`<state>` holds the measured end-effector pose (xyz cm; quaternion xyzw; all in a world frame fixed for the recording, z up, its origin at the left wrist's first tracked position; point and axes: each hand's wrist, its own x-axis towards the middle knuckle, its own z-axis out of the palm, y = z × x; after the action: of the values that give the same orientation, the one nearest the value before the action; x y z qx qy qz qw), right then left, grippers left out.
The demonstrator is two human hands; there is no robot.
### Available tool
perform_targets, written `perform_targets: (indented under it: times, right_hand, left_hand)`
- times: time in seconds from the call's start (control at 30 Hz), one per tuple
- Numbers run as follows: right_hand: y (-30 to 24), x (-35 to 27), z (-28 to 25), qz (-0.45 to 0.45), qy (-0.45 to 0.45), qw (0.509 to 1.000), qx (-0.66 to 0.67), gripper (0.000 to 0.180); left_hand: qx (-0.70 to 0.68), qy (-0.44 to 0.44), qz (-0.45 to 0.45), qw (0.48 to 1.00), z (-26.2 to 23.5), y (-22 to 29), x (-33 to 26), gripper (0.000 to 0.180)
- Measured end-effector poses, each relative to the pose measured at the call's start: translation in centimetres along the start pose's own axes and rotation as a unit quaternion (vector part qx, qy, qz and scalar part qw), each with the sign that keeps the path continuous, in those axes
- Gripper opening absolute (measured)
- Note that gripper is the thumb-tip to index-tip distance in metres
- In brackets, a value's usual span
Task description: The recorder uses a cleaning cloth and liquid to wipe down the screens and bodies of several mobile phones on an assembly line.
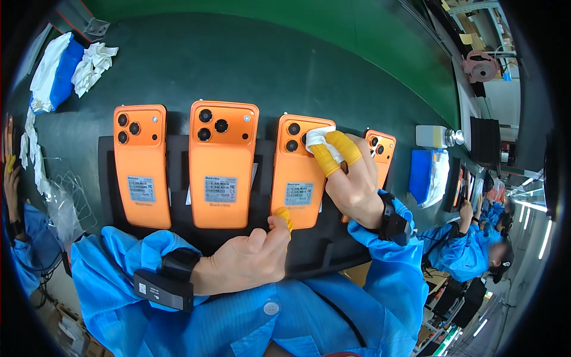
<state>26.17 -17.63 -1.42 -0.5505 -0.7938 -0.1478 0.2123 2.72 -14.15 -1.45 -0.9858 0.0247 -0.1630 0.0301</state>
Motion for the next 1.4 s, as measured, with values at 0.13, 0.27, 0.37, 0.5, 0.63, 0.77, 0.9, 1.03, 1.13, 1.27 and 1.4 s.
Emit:
perform_targets:
  times: [0.13, 0.27, 0.37, 0.5, 0.63, 0.77, 0.9, 1.03, 1.13, 1.27, 1.4]
  right_hand:
    - [-0.2, -0.3, 0.1, -0.002, 0.010, 1.000, 0.007, 0.037]
    - [0.2, -0.2, 0.0, 0.000, 0.008, 1.000, 0.016, 0.041]
    - [0.0, 0.3, 0.3, -0.014, 0.009, 1.000, 0.025, 0.042]
    - [-0.1, -0.4, -0.1, -0.021, -0.006, 0.999, 0.023, 0.043]
    - [0.0, 0.1, 0.2, -0.016, 0.001, 1.000, 0.022, 0.039]
    - [0.1, -0.2, 0.1, -0.019, -0.002, 1.000, 0.023, 0.037]
    - [0.3, 0.2, 0.3, -0.014, 0.005, 1.000, 0.020, 0.037]
    - [-0.2, 0.1, 0.2, -0.018, -0.015, 0.999, 0.047, 0.038]
    - [0.5, -1.0, -0.2, 0.025, 0.000, 1.000, 0.016, 0.040]
    - [0.8, 0.9, 0.4, 0.027, 0.033, 0.998, 0.043, 0.037]
    - [0.5, 1.8, 1.2, -0.009, 0.013, 0.998, 0.054, 0.039]
  left_hand:
    - [-0.008, -0.003, -0.010, 1.000, 0.0, -0.1, 0.0, 0.018]
    - [-0.007, 0.007, -0.009, 1.000, 0.0, 0.0, 0.1, 0.017]
    - [0.002, 0.012, -0.010, 1.000, 0.2, 0.2, -0.3, 0.017]
    - [-0.005, 0.014, -0.003, 1.000, 0.2, 0.3, -0.1, 0.016]
    - [0.002, 0.019, 0.000, 1.000, 0.3, 0.3, -0.2, 0.016]
    - [0.017, 0.018, -0.007, 1.000, 0.4, 0.3, -0.2, 0.017]
    - [0.016, 0.021, -0.003, 1.000, 0.4, 0.2, 0.0, 0.017]
    - [0.021, 0.018, -0.023, 0.999, 0.0, 0.2, -0.3, 0.016]
    - [0.004, 0.022, -0.013, 1.000, 0.4, 0.1, 0.2, 0.015]
    - [0.000, 0.018, -0.008, 1.000, 0.4, 0.3, 0.0, 0.015]
    - [-0.002, 0.033, -0.022, 0.999, 0.7, 0.4, -0.2, 0.016]
